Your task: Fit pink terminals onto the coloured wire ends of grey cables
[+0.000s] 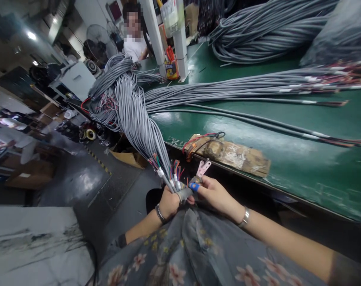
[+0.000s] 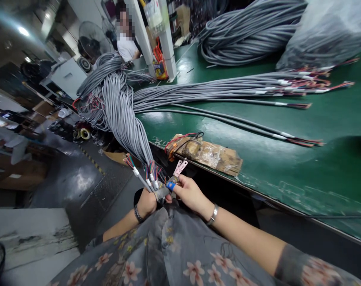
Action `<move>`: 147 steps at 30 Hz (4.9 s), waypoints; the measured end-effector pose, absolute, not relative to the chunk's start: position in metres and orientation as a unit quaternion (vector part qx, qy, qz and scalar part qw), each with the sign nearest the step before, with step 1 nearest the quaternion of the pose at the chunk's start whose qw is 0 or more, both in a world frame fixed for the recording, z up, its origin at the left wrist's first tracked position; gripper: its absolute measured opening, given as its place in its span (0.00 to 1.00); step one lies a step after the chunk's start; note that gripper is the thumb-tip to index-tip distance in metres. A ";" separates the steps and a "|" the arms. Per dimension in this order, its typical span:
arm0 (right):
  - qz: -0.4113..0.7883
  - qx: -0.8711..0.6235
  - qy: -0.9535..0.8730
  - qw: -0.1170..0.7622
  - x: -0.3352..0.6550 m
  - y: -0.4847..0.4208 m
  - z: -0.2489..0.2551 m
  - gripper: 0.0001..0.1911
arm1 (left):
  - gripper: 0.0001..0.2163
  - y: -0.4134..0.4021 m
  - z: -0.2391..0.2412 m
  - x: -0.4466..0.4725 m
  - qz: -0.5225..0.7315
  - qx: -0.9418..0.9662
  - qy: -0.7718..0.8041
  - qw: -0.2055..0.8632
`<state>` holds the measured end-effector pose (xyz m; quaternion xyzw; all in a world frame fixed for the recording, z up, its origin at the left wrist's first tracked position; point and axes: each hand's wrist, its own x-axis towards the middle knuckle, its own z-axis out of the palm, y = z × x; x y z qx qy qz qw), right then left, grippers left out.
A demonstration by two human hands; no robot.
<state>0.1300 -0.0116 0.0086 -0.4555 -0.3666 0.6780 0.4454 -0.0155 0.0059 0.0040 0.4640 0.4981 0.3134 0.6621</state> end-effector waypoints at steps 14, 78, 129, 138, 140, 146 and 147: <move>0.734 -0.412 -0.263 0.472 0.135 -0.013 0.001 0.25 | 0.19 0.008 0.007 -0.003 0.335 0.401 0.504 0.688; 0.765 -0.390 -0.245 0.449 0.133 -0.014 -0.007 0.22 | 0.21 0.007 0.005 -0.011 0.308 0.438 0.509 0.674; 0.723 -0.425 -0.141 0.526 0.149 -0.005 -0.017 0.18 | 0.18 0.011 0.021 -0.009 0.236 0.433 0.521 0.697; 0.763 -0.394 -0.223 0.460 0.137 -0.013 -0.011 0.17 | 0.18 0.013 0.022 -0.004 0.197 0.447 0.518 0.702; 0.751 -0.408 -0.205 0.477 0.134 -0.009 -0.017 0.17 | 0.19 0.013 0.025 -0.003 0.197 0.449 0.519 0.700; 0.704 -0.429 -0.081 0.560 0.155 0.002 -0.028 0.18 | 0.18 0.013 0.032 -0.010 0.189 0.449 0.479 0.730; 0.718 -0.413 -0.073 0.555 0.159 0.002 -0.028 0.19 | 0.18 0.013 0.032 -0.010 0.194 0.438 0.476 0.737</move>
